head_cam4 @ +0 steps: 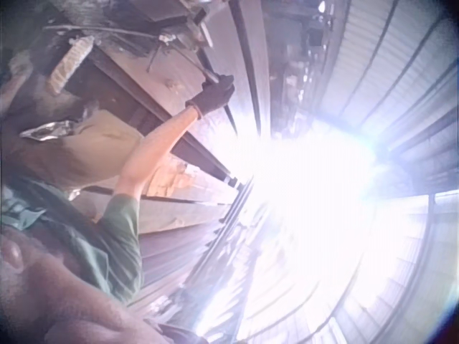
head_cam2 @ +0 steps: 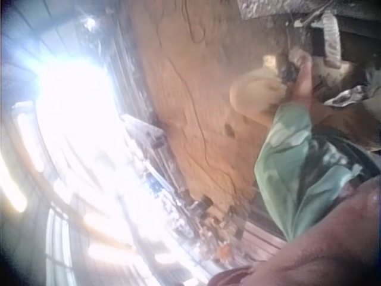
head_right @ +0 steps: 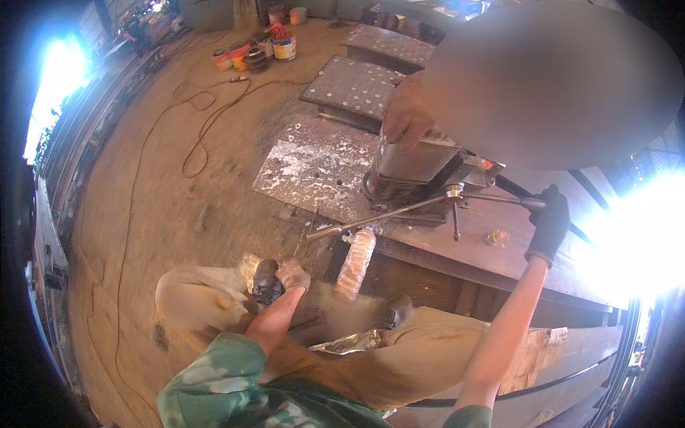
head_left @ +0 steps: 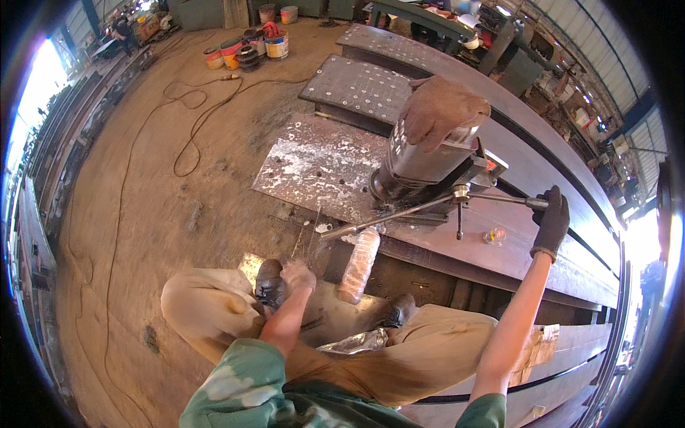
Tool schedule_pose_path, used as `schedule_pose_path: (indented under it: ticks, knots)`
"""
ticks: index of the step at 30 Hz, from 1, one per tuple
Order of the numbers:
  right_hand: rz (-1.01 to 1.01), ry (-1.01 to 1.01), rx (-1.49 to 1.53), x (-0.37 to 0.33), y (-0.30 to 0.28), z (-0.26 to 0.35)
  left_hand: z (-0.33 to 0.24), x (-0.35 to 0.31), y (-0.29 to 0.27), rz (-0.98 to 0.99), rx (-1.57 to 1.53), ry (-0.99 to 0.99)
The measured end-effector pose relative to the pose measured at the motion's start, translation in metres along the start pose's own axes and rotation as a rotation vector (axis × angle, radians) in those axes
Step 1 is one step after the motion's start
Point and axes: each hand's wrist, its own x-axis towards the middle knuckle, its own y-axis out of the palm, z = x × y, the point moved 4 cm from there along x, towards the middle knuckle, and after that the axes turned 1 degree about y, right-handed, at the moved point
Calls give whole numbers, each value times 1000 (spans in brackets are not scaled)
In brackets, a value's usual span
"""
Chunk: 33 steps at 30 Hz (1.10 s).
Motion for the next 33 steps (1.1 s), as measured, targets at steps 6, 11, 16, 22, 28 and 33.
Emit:
schedule_pose_path:
  ticks: [6, 11, 16, 22, 28, 33]
  knots:
    - [-12, 1, -18, -8, 0, 11, -41, -22, -19, -153, 32, 370]
    - [-7, -26, -36, -11, 1, 12, -104, -49, -6, 67, -175, 462]
    - [3, -74, -43, -19, 1, 17, -133, -73, 5, 208, -245, 244]
    - [-11, -93, -49, -21, 7, 20, -122, -49, 37, 311, -485, 220]
    - [-27, -86, -49, -17, 6, 17, -119, -42, 43, 296, -530, 275]
    - [13, -105, -12, -15, 1, 9, -124, -42, 37, 397, -476, 227]
